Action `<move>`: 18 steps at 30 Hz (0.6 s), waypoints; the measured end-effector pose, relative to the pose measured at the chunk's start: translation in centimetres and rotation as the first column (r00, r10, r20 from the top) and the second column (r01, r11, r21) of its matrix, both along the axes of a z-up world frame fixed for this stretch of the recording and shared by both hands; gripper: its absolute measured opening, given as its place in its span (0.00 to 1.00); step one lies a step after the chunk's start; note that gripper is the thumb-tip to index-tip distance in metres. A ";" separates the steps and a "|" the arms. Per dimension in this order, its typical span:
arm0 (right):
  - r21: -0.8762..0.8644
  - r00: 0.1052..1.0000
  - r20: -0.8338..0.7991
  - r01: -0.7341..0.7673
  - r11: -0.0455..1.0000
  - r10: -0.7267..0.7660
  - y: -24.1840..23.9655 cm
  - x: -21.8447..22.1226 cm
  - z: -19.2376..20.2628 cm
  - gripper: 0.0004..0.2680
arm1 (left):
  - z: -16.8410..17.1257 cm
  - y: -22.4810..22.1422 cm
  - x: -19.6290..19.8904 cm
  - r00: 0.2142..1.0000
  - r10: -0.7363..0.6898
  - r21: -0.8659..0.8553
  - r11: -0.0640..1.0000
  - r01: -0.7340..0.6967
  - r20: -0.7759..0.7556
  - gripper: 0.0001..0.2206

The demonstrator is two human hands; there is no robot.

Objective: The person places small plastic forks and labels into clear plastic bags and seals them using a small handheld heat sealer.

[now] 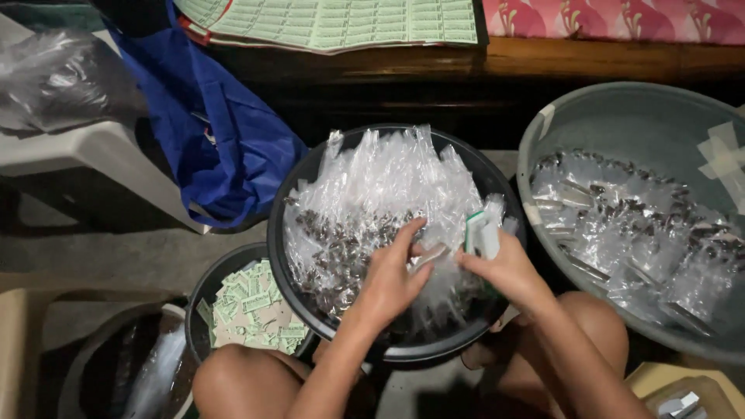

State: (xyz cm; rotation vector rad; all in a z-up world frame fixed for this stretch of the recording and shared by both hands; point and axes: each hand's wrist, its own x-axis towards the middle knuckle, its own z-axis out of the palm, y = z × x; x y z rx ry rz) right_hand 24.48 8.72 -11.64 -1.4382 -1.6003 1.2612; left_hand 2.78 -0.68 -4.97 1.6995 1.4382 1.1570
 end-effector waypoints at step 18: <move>0.082 0.948 0.292 0.108 0.991 -0.128 2.2 4.8 4.9 0.13 | -8.2 1.8 4.4 0.938 -0.179 -0.388 0.874 0.291 0.298 0.19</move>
